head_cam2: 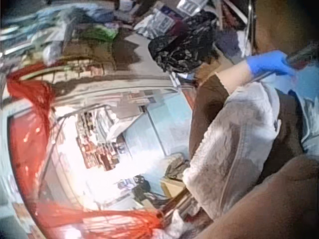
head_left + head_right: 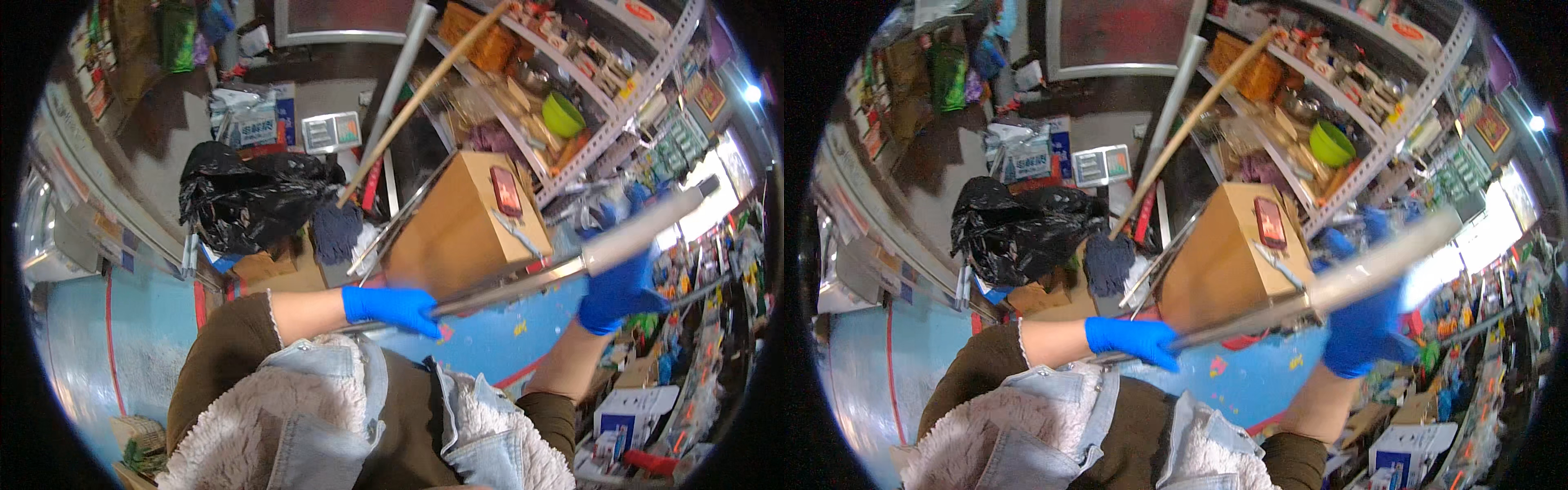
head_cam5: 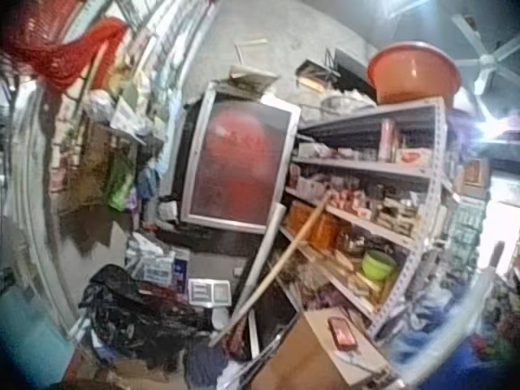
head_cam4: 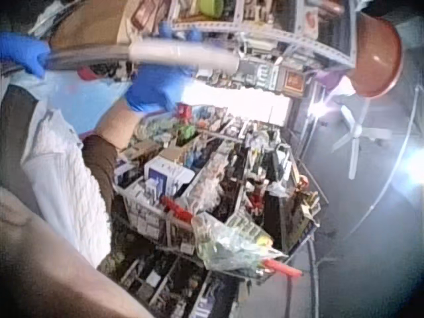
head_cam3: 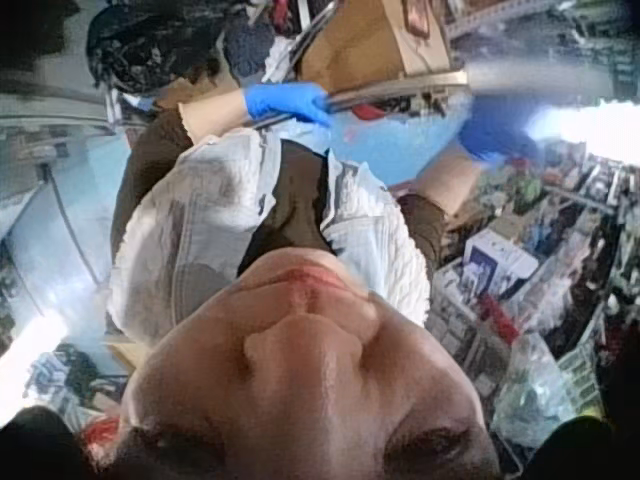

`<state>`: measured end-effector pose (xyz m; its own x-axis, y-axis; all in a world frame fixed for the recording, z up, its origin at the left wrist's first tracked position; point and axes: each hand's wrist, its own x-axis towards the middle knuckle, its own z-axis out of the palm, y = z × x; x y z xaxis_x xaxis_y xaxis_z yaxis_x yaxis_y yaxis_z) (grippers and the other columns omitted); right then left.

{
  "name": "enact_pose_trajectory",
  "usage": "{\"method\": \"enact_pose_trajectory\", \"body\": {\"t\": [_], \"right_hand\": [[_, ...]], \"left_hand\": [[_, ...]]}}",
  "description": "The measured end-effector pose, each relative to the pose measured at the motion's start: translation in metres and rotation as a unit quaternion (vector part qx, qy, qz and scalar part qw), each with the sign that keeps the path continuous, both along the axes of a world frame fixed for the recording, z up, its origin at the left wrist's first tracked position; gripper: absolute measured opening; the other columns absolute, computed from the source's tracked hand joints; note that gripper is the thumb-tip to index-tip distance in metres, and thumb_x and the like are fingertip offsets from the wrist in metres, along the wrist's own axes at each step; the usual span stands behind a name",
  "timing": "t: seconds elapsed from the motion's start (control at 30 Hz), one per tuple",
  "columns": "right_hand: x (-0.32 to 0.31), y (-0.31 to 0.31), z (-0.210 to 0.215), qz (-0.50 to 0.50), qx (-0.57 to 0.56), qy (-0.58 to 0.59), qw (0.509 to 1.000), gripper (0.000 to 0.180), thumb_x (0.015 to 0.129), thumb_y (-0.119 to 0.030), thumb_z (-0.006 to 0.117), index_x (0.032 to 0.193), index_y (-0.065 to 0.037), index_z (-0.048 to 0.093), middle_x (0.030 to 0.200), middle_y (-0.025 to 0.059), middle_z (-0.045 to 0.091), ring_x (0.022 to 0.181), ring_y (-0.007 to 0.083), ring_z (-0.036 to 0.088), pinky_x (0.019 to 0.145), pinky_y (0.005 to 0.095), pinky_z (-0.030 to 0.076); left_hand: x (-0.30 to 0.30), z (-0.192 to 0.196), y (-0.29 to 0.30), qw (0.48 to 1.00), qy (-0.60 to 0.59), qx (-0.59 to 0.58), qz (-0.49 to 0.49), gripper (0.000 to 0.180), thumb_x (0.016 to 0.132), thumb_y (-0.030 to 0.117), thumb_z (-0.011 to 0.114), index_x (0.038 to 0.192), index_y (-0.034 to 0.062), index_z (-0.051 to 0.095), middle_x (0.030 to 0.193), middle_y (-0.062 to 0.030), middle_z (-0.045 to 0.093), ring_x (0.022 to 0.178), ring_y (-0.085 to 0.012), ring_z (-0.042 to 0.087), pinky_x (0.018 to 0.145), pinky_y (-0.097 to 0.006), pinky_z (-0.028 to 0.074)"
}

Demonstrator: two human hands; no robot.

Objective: The person assembles a broom by inserting metal rods into the broom head and securing them with a plastic connector. They handle the broom head, rods, and connector, then place the assembled broom into a black plastic bag.

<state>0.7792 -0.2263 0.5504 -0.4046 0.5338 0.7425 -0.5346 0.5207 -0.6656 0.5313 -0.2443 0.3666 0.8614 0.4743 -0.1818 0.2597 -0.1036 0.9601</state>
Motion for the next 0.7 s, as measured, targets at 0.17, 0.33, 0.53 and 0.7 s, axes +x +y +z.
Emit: {"method": "enact_pose_trajectory", "body": {"t": [0.17,0.33,0.53,0.7], "right_hand": [[0.0,0.012,0.079,0.526,0.129,-0.07,0.838,0.034,0.078,-0.019,0.07,0.106,-0.008,0.054,0.058,0.0088,0.059,0.043,0.0162,0.057,0.036,0.0236,0.043],[-0.059,0.033,0.042,-0.218,-0.129,0.119,0.96,0.021,0.083,-0.016,0.06,0.101,-0.007,0.054,0.063,-0.0048,0.042,0.054,0.0063,0.041,0.047,0.0238,0.036],[-0.053,0.04,0.021,-0.042,-0.268,0.116,0.955,0.055,0.086,-0.026,0.058,0.131,-0.005,0.036,0.082,-0.0002,0.048,0.065,0.0088,0.045,0.059,0.0235,0.039],[-0.015,-0.001,0.016,0.294,0.097,0.067,0.949,0.046,0.086,-0.031,0.058,0.122,-0.009,0.039,0.076,-0.0034,0.047,0.049,0.0076,0.042,0.05,0.0255,0.038]], "left_hand": [[0.019,-0.017,0.001,0.981,-0.013,-0.022,-0.193,0.032,0.079,0.033,0.066,0.073,0.0025,0.057,0.061,-0.0034,0.053,0.058,-0.0106,0.048,0.053,-0.03,0.039],[0.011,-0.05,0.016,0.922,-0.108,0.262,0.264,0.035,0.08,0.036,0.065,0.079,0.0013,0.057,0.061,-0.0112,0.055,0.056,-0.0141,0.051,0.054,-0.033,0.043],[-0.021,-0.057,0.012,0.959,0.037,-0.016,0.279,0.034,0.076,0.033,0.071,0.076,0.0018,0.057,0.059,-0.0076,0.054,0.054,-0.0122,0.053,0.051,-0.031,0.044],[-0.004,-0.071,0.0,0.985,-0.03,0.01,-0.167,0.019,0.082,0.018,0.063,0.075,0.0019,0.057,0.064,-0.0041,0.056,0.059,-0.0111,0.049,0.058,-0.03,0.041]]}}
